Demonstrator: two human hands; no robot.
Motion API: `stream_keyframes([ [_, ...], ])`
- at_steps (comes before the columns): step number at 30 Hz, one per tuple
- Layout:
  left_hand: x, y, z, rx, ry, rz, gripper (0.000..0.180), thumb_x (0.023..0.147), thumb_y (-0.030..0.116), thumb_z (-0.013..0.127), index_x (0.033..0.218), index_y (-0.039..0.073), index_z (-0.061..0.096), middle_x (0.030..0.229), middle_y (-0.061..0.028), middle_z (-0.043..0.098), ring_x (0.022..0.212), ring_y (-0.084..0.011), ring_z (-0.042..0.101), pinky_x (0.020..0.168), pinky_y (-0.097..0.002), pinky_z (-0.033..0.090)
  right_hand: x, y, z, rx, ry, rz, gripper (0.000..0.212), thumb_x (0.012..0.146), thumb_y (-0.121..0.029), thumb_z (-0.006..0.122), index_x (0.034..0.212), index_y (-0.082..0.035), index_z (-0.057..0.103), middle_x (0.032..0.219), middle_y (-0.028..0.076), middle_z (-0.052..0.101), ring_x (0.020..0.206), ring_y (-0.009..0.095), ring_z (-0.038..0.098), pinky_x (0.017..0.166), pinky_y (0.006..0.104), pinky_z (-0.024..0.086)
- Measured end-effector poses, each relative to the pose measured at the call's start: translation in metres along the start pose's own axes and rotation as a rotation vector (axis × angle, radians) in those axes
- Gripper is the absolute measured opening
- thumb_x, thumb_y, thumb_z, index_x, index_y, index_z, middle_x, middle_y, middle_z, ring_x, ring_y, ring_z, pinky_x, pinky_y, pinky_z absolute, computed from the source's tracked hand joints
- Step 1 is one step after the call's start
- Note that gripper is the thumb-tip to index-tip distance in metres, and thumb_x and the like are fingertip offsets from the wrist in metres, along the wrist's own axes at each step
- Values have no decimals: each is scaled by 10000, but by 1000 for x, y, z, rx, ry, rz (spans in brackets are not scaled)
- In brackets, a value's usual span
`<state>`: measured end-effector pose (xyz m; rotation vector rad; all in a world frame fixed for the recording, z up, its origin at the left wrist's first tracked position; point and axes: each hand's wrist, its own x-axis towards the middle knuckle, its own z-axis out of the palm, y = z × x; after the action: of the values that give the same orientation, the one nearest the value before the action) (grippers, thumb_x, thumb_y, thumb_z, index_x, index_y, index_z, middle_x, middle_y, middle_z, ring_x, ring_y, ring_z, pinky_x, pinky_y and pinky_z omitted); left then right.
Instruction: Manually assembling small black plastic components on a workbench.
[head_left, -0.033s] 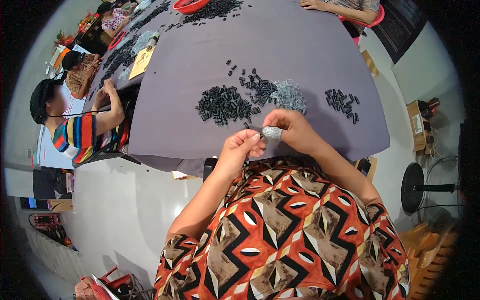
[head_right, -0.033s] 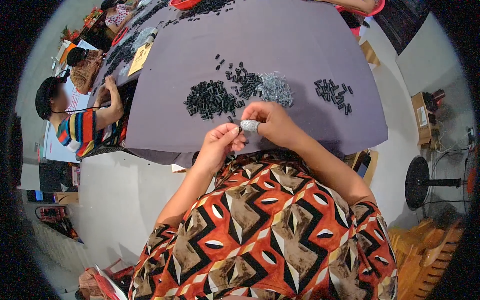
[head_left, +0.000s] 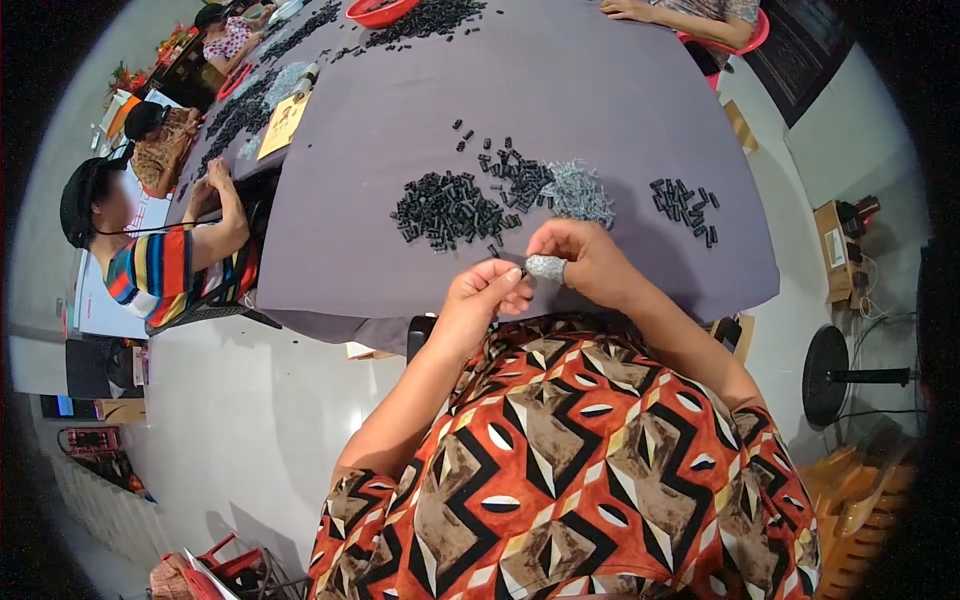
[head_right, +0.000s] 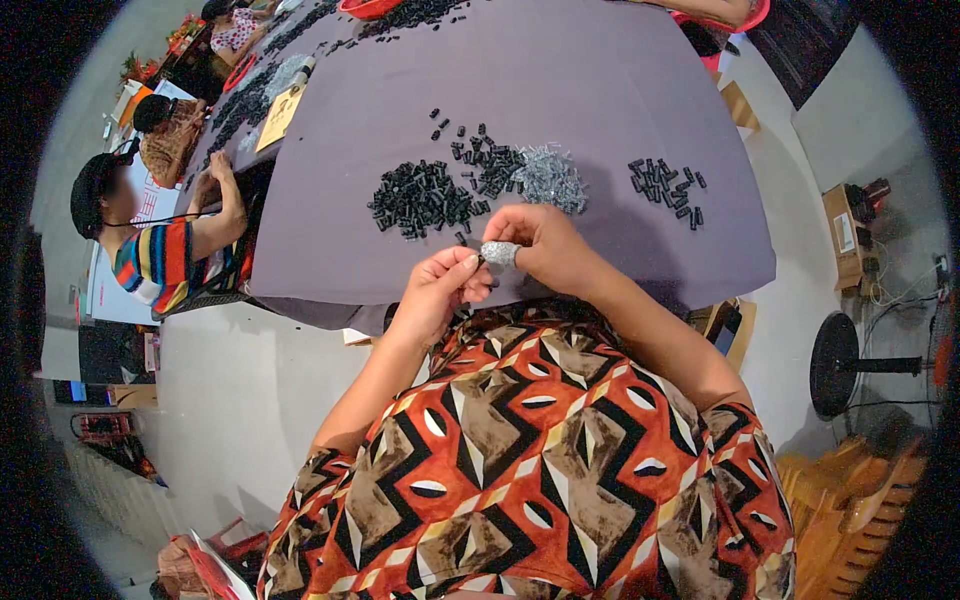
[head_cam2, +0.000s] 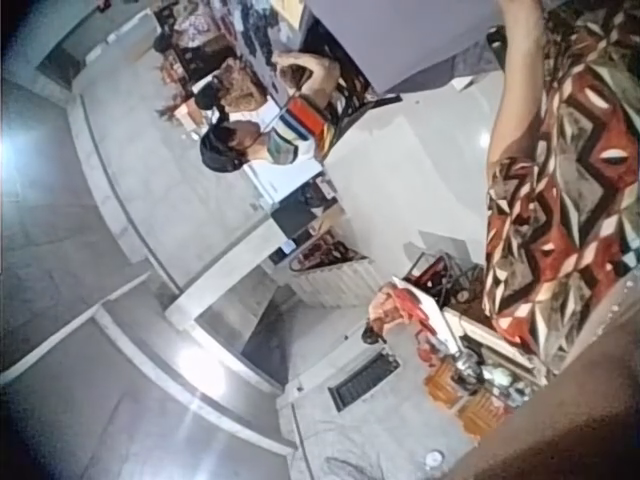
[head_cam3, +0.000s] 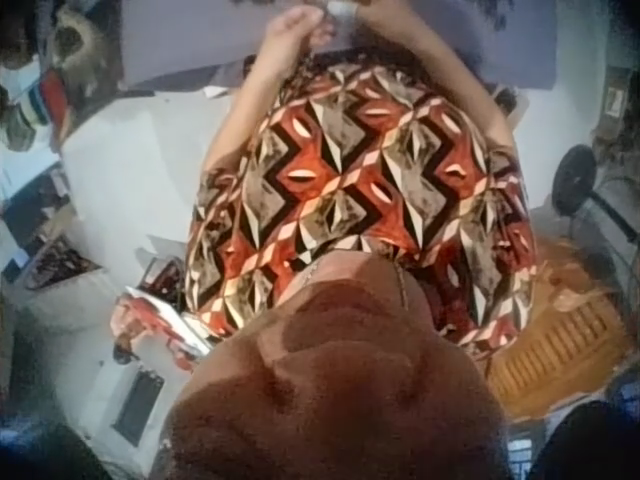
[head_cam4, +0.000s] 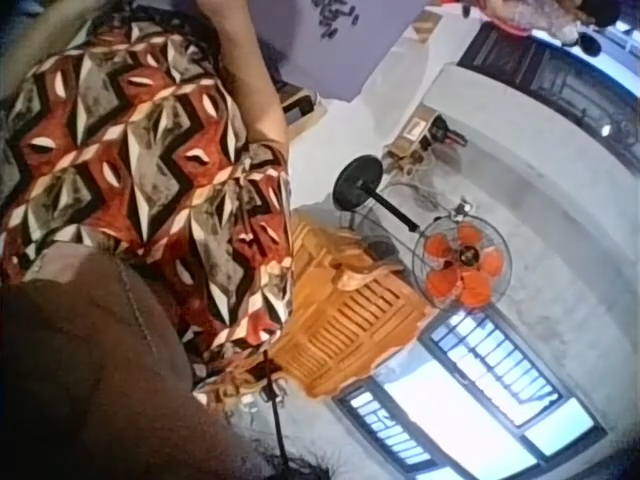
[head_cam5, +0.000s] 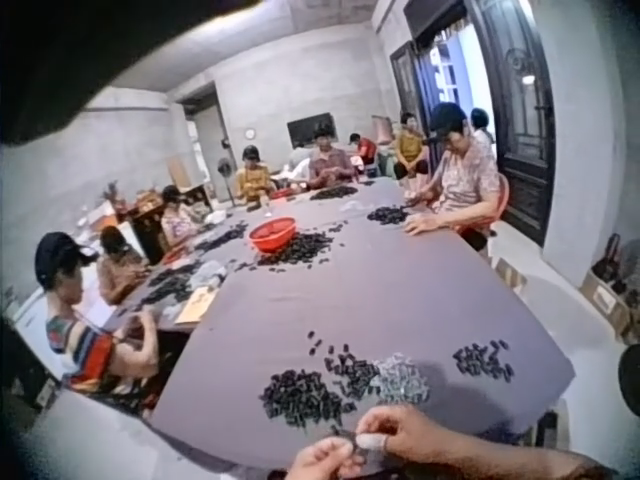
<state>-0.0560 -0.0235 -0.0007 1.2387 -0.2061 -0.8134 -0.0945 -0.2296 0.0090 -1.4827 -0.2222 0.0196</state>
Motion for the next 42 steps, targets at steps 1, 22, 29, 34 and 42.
stream_keyframes([
  [1,-1,0,1,-14,0,-8,171,977,202,589,1004,39,633,841,-46,689,702,-99,641,642,-214,513,-2,-10,2,43,-10,95,116,813,8,619,916,-41,632,760,-37,608,666,46,559,552,216,463],
  [22,-9,9,8,-52,-71,-47,171,981,119,553,1066,-10,627,788,-79,683,588,-109,623,547,-208,508,-4,-11,-1,13,-116,92,86,808,28,662,868,-20,622,784,-18,613,724,58,557,647,226,458],
  [29,-10,11,8,32,-80,-69,157,980,117,552,1016,-9,637,737,-37,652,573,-85,573,524,-198,453,-9,-20,-2,-354,-142,-23,92,800,41,660,864,-2,610,829,22,616,756,107,588,683,265,477],
  [34,-9,12,0,-219,-219,-250,154,966,117,568,989,-19,636,715,-39,628,563,-89,552,500,-202,428,-8,-39,-2,-491,-250,-151,118,762,32,676,845,19,593,821,65,606,752,159,598,678,294,479],
  [42,-7,1,-7,-445,-423,-403,197,954,152,589,969,-37,642,650,-26,556,504,-91,447,474,-228,373,-10,-38,-5,-438,-344,-230,140,717,6,686,830,4,604,815,109,627,726,231,616,656,330,481],
])
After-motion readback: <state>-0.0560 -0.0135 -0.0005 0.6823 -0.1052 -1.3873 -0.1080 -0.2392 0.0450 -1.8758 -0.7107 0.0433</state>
